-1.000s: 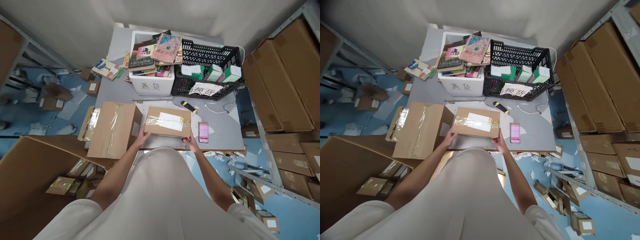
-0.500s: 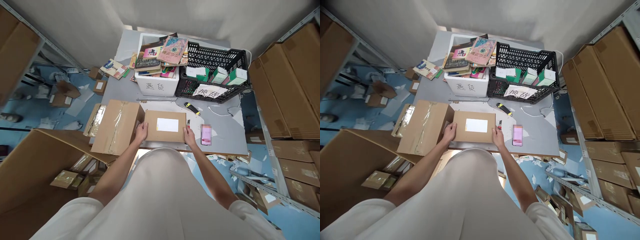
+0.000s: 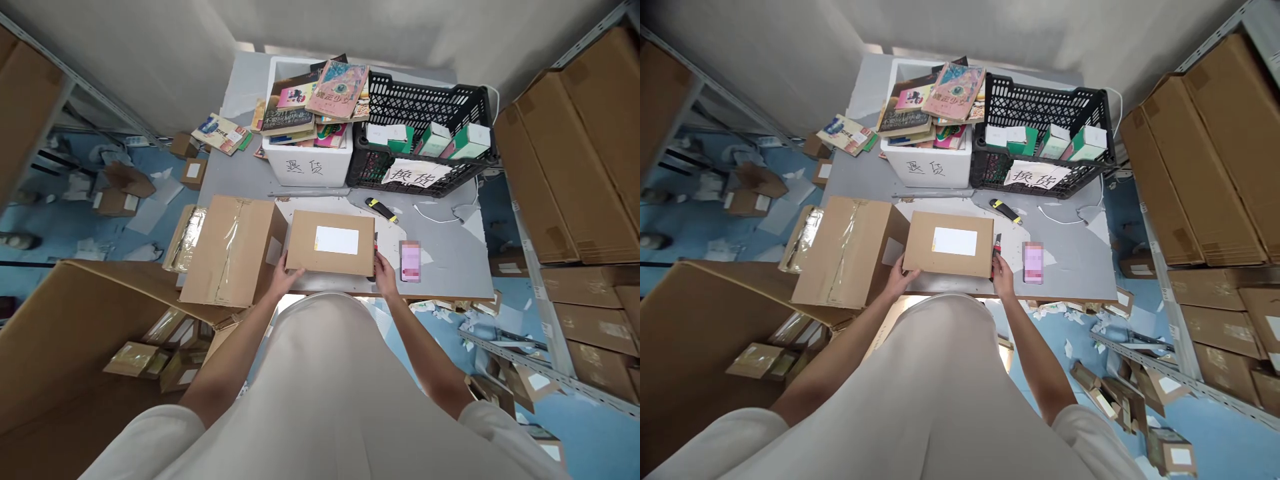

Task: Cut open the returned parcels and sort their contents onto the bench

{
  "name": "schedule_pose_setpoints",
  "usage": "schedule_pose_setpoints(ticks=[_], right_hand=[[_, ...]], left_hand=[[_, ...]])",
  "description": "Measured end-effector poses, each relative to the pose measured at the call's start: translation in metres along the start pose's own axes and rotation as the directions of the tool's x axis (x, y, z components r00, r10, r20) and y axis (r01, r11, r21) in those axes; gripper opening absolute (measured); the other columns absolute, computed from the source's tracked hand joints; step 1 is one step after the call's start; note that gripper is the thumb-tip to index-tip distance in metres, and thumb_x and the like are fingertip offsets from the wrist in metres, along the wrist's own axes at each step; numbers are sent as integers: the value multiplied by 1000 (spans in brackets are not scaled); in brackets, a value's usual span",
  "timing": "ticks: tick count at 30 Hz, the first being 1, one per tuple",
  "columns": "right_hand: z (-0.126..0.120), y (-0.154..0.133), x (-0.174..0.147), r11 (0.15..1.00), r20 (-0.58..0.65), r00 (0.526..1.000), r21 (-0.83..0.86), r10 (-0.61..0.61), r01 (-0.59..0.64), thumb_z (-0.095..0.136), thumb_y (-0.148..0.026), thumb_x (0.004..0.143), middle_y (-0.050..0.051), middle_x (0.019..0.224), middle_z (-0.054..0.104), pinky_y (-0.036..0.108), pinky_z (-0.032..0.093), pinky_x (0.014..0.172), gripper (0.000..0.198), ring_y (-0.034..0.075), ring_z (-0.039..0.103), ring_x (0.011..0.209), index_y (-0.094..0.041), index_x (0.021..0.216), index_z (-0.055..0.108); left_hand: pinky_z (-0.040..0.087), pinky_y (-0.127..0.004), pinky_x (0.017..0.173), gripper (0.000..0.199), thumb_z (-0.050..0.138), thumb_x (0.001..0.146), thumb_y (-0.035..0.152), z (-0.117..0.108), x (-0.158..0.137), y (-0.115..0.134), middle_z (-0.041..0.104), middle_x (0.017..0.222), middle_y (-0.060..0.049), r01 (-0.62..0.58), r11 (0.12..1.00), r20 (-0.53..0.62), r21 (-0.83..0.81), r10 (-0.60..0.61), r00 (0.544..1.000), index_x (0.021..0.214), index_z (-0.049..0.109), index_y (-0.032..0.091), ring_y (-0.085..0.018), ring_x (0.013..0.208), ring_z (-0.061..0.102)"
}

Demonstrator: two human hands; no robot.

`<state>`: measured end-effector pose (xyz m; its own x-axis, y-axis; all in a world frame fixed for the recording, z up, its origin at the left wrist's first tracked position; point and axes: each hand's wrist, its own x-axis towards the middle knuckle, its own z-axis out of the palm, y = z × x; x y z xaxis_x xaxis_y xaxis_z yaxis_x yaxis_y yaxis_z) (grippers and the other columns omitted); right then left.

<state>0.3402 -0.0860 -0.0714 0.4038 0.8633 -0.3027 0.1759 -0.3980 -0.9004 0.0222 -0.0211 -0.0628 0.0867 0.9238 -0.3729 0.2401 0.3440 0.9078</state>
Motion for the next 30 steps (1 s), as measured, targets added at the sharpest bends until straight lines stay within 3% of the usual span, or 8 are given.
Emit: schedule_pose_setpoints(ticks=[3,6,10,14,19,23,28,30], right_hand=[[-3,8,-8,1000,96,995,23,-19,17,62,-30,76,9,135,57,40,45,104,65,23,56,121,-24,139,49],[-1,10,-11,998,228,972,17,-58,56,70,-24,67,7,137,55,44,43,106,82,25,53,125,-27,143,42],[6,11,-12,998,229,973,59,-37,24,73,-29,66,10,142,51,45,41,108,91,25,51,127,-24,148,32],[6,1,-14,995,216,976,103,-15,-7,73,-35,67,11,136,56,44,45,103,86,26,53,123,-22,144,38],[-8,-27,-8,999,224,974,24,-35,31,67,-46,72,8,122,64,40,52,89,64,23,60,107,-24,130,52],[-19,-57,6,982,137,987,-157,-81,103,55,-54,80,8,105,69,36,50,79,48,23,62,91,-20,114,60],[-19,-89,29,883,69,993,-454,-98,119,37,-70,86,6,72,66,32,44,69,57,23,60,73,-20,91,63],[-16,-96,39,832,76,994,-543,-82,110,33,-73,86,7,69,65,33,42,69,61,25,60,73,-21,85,63]], left_hand=[[32,-48,113,94,83,57,39,2,-6,-13,50,142,-13,-2,1000,18,-15,2,1000,140,42,25,-28,134,45],[34,-48,111,88,82,58,43,7,-2,-21,56,135,-16,-25,998,5,-64,25,1000,135,47,19,-28,128,51],[36,-47,109,80,78,61,49,9,5,-27,60,129,-16,-23,996,-18,-88,22,1000,130,52,18,-28,124,55],[38,-47,107,73,76,63,50,7,5,-25,62,124,-15,-29,999,-30,-39,28,999,125,55,18,-27,119,57],[49,-39,93,60,67,72,52,3,1,3,64,112,-13,-146,988,-74,47,150,986,118,59,15,-23,103,62],[51,-33,82,53,58,80,52,-4,6,42,62,103,-10,-203,957,-151,209,237,960,117,63,15,-20,90,62],[48,-33,82,49,49,85,54,-7,27,74,68,91,-8,-183,924,-139,336,241,961,106,70,14,-22,87,60],[47,-32,78,50,45,87,55,-7,35,78,69,82,-7,-137,912,-139,387,204,969,96,72,14,-23,82,60]])
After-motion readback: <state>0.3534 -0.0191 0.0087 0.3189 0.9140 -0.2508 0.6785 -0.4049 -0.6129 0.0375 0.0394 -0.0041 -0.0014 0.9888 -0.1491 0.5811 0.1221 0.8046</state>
